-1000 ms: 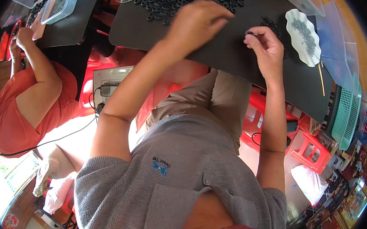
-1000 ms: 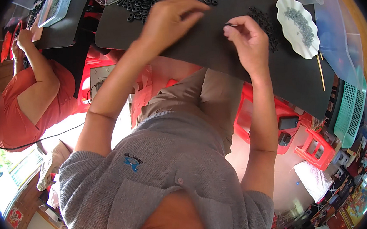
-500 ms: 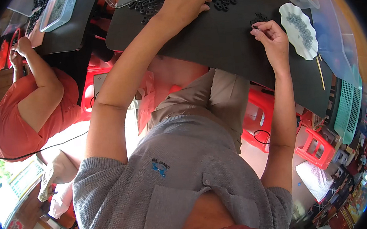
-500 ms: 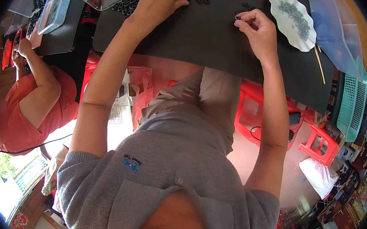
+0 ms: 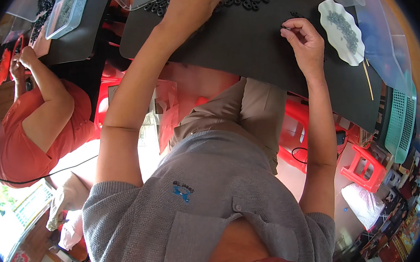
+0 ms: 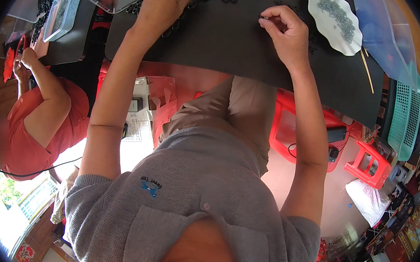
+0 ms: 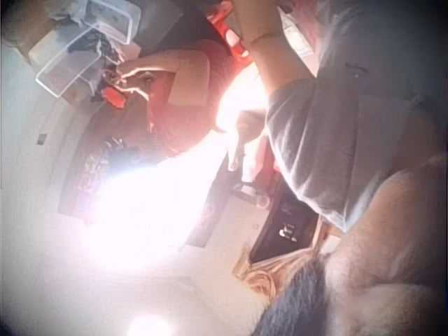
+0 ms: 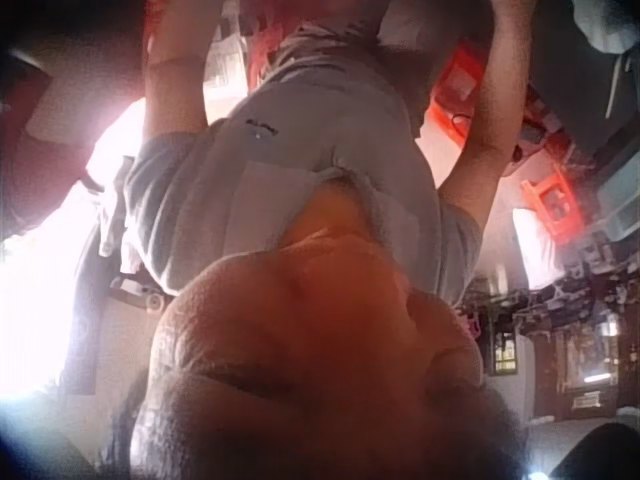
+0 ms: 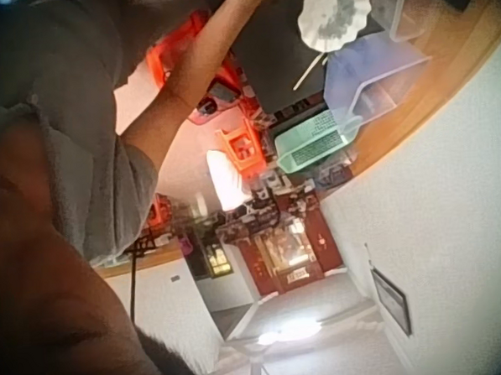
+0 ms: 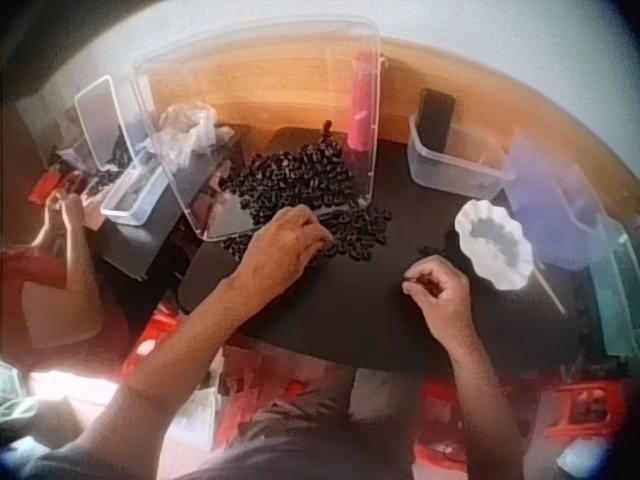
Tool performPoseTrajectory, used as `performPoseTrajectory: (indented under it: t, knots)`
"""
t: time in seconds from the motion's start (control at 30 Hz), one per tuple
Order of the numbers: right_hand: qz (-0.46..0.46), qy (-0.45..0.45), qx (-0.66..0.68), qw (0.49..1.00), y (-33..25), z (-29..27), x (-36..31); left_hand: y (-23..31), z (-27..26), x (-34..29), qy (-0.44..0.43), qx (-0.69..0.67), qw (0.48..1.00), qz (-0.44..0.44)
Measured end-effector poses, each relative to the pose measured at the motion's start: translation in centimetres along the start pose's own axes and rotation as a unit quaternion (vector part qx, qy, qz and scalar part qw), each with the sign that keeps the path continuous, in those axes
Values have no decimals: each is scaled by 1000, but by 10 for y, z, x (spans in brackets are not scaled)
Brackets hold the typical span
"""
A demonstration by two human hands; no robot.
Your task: The person repeatedly picks up plastic cord lock components from the desk and inserts small metal springs from a dish into them by hand to assemble them.
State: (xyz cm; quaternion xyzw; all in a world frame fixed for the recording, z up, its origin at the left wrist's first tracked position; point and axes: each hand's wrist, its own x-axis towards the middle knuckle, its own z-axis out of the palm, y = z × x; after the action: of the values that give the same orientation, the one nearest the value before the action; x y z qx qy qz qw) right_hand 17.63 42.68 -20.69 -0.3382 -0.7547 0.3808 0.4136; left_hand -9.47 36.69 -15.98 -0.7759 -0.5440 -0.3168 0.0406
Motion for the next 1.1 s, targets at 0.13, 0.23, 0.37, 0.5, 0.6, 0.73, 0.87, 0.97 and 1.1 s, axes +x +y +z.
performPoseTrajectory:
  t: [0.13, 0.23, 0.37, 0.5, 0.6, 0.73, 0.87, 0.97, 1.1]
  knots:
    - [12, -15, 1, 1000, -7, 1, 2, 6, 3, -1, -39, 53, 997, -46]
    - [4, -25, 12, 1000, -9, 0, 1, 15, 3, 7, -71, 88, 992, -59]
    - [18, -24, -13, 999, -12, 1, -2, 7, 16, 6, -82, 105, 990, -38]
    - [69, -28, 52, 996, -8, 0, -3, 3, 17, 4, -57, 35, 998, -8]
    - [63, -47, 67, 995, -9, 1, -4, 1, 16, 4, -84, 20, 996, 7]
    - [57, -52, 48, 996, -15, 4, -3, 2, 14, 10, -104, 27, 994, -6]
    - [42, -57, 31, 997, -21, 11, -1, 6, 14, 11, -97, 60, 993, -38]
    - [83, -51, 68, 993, -21, 14, 0, 3, 16, 11, -105, 44, 993, -45]
    - [72, -59, 90, 992, -20, 12, 0, -2, 18, 15, -129, 2, 990, -65]
